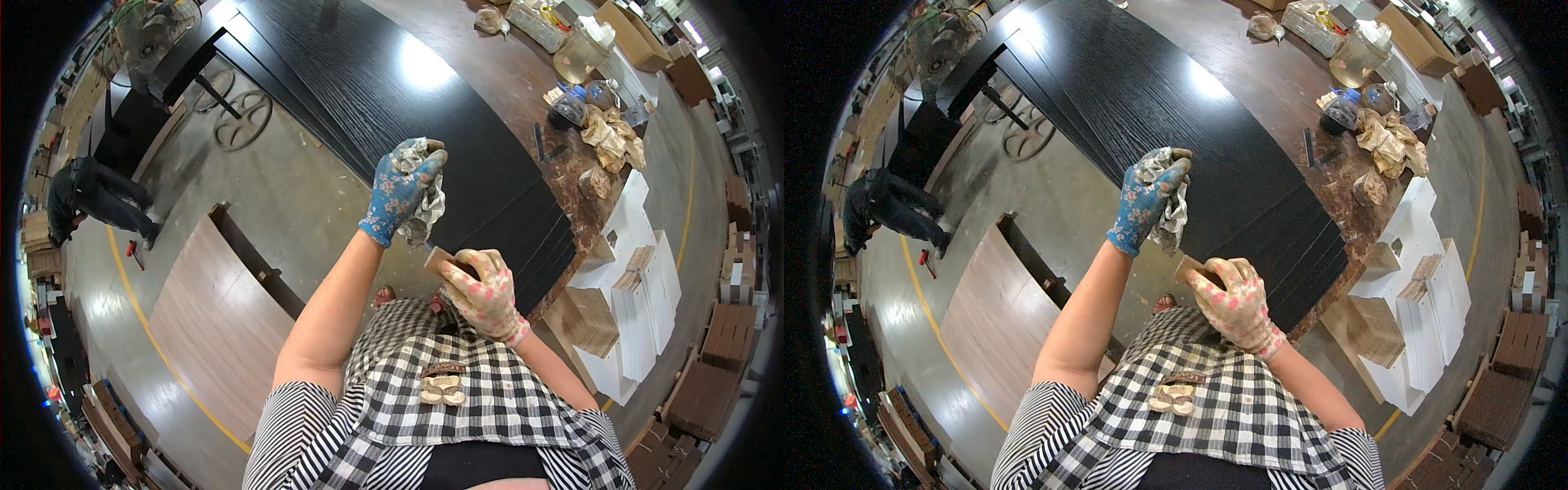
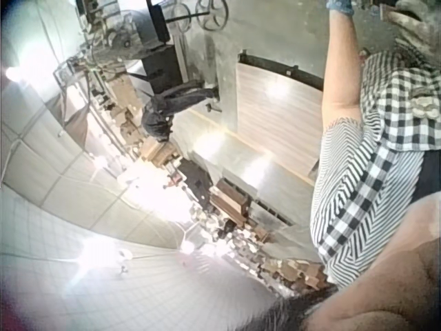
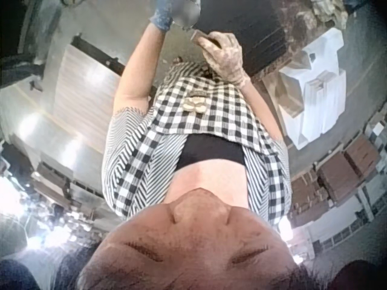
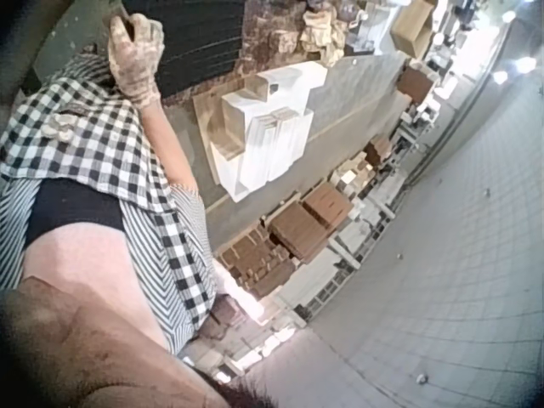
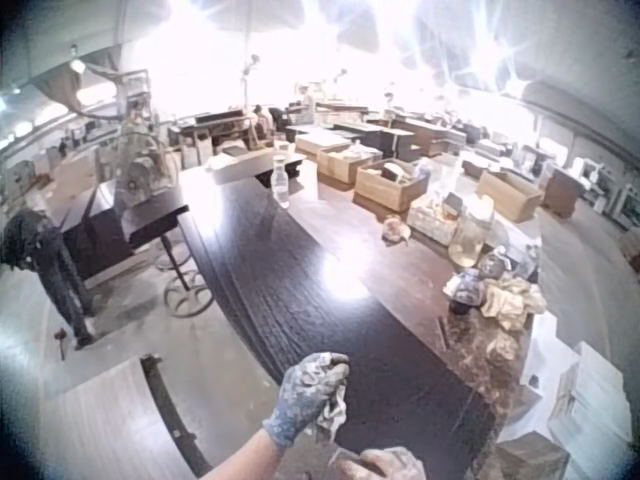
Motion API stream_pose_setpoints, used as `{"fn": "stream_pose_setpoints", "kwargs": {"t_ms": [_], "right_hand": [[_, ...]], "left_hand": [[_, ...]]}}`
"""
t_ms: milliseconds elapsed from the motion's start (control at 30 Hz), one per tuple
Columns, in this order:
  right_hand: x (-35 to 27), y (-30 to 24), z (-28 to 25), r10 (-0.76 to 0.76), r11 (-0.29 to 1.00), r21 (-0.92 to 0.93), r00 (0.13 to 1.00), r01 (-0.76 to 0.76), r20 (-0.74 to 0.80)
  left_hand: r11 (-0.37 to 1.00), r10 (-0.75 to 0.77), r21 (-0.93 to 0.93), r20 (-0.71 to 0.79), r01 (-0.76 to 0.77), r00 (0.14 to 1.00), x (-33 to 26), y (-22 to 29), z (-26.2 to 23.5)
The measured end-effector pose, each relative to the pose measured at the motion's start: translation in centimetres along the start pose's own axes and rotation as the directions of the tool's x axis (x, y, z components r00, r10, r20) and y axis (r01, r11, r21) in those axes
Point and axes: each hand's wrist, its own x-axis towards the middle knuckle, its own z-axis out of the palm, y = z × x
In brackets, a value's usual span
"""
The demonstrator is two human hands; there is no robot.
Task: The person sands the edges and surfaces of wooden boards using a sanding block, wipes them with a cloth, and rearranges the boards on the workbench.
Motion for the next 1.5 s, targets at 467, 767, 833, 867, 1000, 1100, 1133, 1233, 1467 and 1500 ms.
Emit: {"fn": "stream_pose_setpoints", "kwargs": {"t_ms": [467,767,833,867,1000,1100,1133,1233,1467,1500], "right_hand": [[0.3,6.7,-2.6,0.109,0.983,-0.136,0.990,-0.121,-0.092],[0.2,7.2,-2.1,0.090,0.996,0.019,0.994,-0.089,-0.067],[1.0,10.8,-3.5,0.146,0.973,-0.136,0.954,-0.187,-0.261],[1.3,13.1,-4.4,0.131,0.968,-0.163,0.936,-0.193,-0.327],[1.8,17.8,-6.5,0.336,0.891,-0.185,0.876,-0.415,-0.346],[1.6,16.5,-5.4,0.390,0.906,0.020,0.819,-0.422,-0.421],[1.7,15.5,-5.0,0.396,0.906,0.034,0.819,-0.422,-0.415],[1.4,12.8,-2.2,0.258,0.951,-0.030,0.845,-0.307,-0.469],[-2.6,1.3,0.8,-0.039,0.981,0.184,0.990,0.063,-0.134],[-3.3,1.5,-0.1,0.113,0.976,0.192,0.993,-0.107,-0.018]], "left_hand": [[0.977,0.075,0.203,-0.057,-0.062,0.996,-0.1,-0.7,-0.1],[0.946,0.084,0.322,-0.103,-0.046,0.991,-1.0,0.2,0.1],[0.958,0.094,0.279,-0.105,-0.061,0.990,-1.1,0.3,0.1],[0.956,0.115,0.282,-0.103,-0.082,0.988,-1.0,0.5,0.3],[0.950,0.133,0.300,-0.135,-0.087,0.982,-0.9,-0.2,0.2],[0.938,0.121,0.340,-0.139,-0.067,0.983,-1.1,-0.1,0.3],[0.916,0.148,0.390,-0.113,-0.093,0.983,-1.0,-0.2,0.1],[0.934,0.137,0.344,-0.099,-0.095,0.986,-1.0,0.3,0.6],[0.947,0.095,0.317,-0.135,-0.048,0.986,-0.7,-0.7,-0.1],[0.948,0.090,0.315,-0.132,-0.044,0.987,-0.7,-0.6,-0.1]]}}
